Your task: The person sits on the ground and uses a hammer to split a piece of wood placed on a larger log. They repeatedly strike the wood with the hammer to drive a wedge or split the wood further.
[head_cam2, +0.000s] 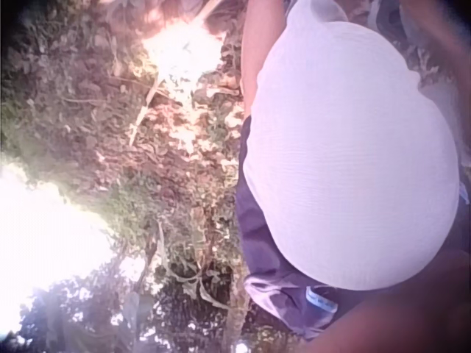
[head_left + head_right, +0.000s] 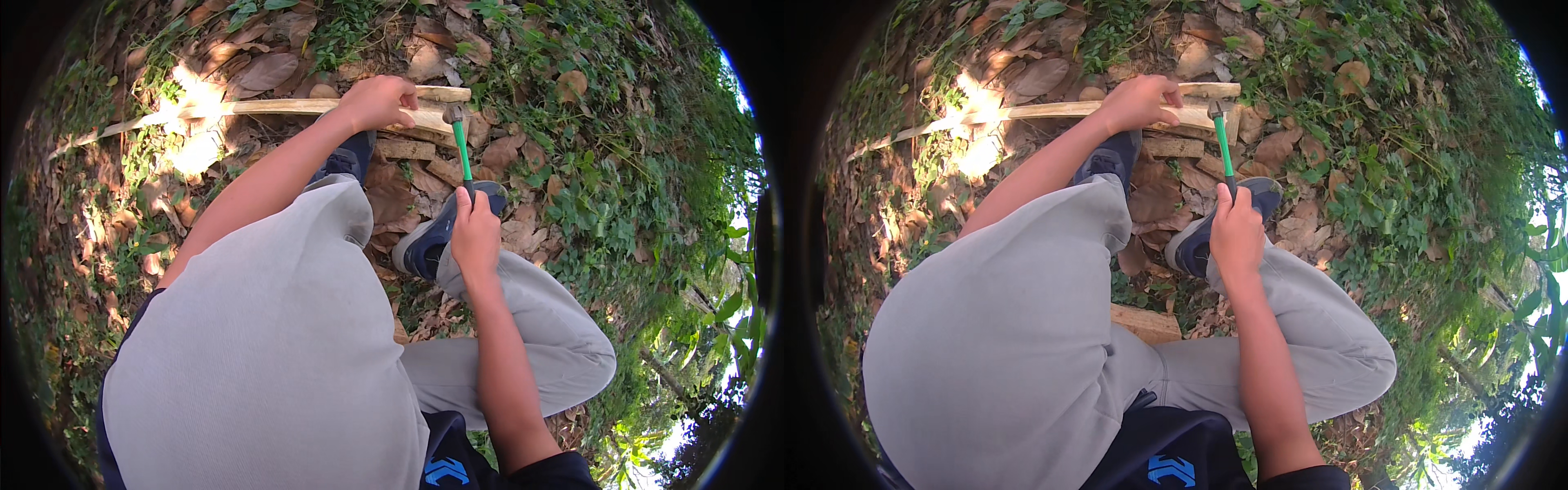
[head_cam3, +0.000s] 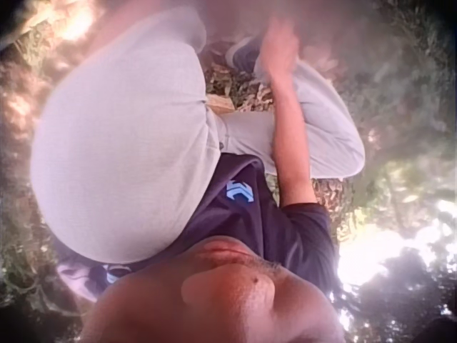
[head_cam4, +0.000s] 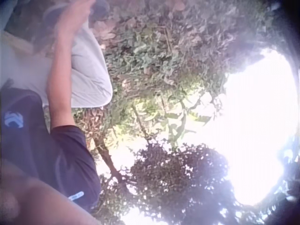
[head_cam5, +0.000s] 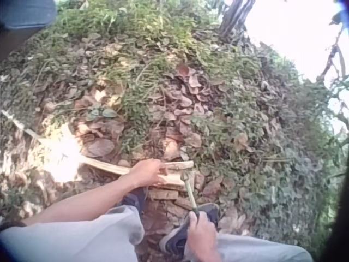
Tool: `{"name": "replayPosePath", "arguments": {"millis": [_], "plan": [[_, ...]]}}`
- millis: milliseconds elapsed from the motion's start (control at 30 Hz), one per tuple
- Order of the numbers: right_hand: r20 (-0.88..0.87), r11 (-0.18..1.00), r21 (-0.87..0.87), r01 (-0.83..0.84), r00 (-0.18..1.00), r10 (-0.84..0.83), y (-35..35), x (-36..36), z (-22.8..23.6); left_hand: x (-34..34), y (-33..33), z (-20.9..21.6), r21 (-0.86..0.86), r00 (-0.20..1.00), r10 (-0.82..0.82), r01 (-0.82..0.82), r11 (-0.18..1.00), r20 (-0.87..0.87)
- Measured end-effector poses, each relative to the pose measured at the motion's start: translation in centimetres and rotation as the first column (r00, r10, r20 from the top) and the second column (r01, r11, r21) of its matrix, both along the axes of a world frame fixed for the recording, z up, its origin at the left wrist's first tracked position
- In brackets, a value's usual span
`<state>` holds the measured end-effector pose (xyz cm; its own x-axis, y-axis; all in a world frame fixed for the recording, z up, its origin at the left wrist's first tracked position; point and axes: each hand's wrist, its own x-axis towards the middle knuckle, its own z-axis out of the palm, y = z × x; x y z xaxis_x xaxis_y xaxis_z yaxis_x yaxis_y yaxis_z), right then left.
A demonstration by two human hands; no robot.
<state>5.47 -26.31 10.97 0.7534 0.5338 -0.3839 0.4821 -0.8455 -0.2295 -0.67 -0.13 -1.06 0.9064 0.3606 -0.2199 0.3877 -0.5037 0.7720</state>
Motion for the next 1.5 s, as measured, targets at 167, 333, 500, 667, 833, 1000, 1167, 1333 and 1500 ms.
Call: {"name": "replayPosePath", "arguments": {"millis": [167,333,500,667,833,1000,1167,1333,1500], "plan": [[-0.088,0.978,0.189,0.09,0.993,-0.074,1.1,-0.9,2.3,-0.9,-0.1,0.0,-0.005,1.0,-0.004,0.004,1.0,0.014],[-0.049,0.993,0.095,0.064,0.997,-0.06,0.3,-0.1,-0.2,-0.1,0.1,0.3,-0.013,1.0,-0.015,0.015,1.0,-0.007],[-0.116,0.948,0.258,0.185,0.98,-0.16,-0.1,-0.1,0.5,0.1,-0.2,0.2,0.004,0.999,-0.01,0.01,1.0,0.031],[-0.07,0.987,0.14,0.084,0.995,-0.075,-0.2,0.2,0.0,0.3,0.0,0.5,-0.054,1.0,-0.01,0.009,0.999,-0.024],[-0.14,0.921,0.337,0.196,0.978,-0.156,0.5,-0.7,1.5,-0.1,-0.1,0.6,-0.047,1.0,0.008,-0.008,0.999,-0.003],[-0.05,0.962,0.259,0.083,0.996,-0.073,-0.6,-0.1,-0.5,0.2,0.4,0.5,-0.083,0.999,-0.003,0.0,0.997,-0.043],[-0.138,0.95,0.262,0.168,0.981,-0.135,0.6,-0.5,1.8,-0.2,0.1,0.4,-0.035,1.0,0.016,-0.017,0.999,-0.024],[-0.061,0.987,0.14,0.08,0.996,-0.072,-0.4,-0.2,-0.5,0.2,0.3,0.4,-0.071,0.999,-0.002,-0.001,0.997,-0.048],[-0.122,0.96,0.218,0.173,0.981,-0.149,0.0,-0.5,1.1,0.1,-0.1,0.5,-0.037,1.0,0.001,-0.002,0.999,-0.009]]}}
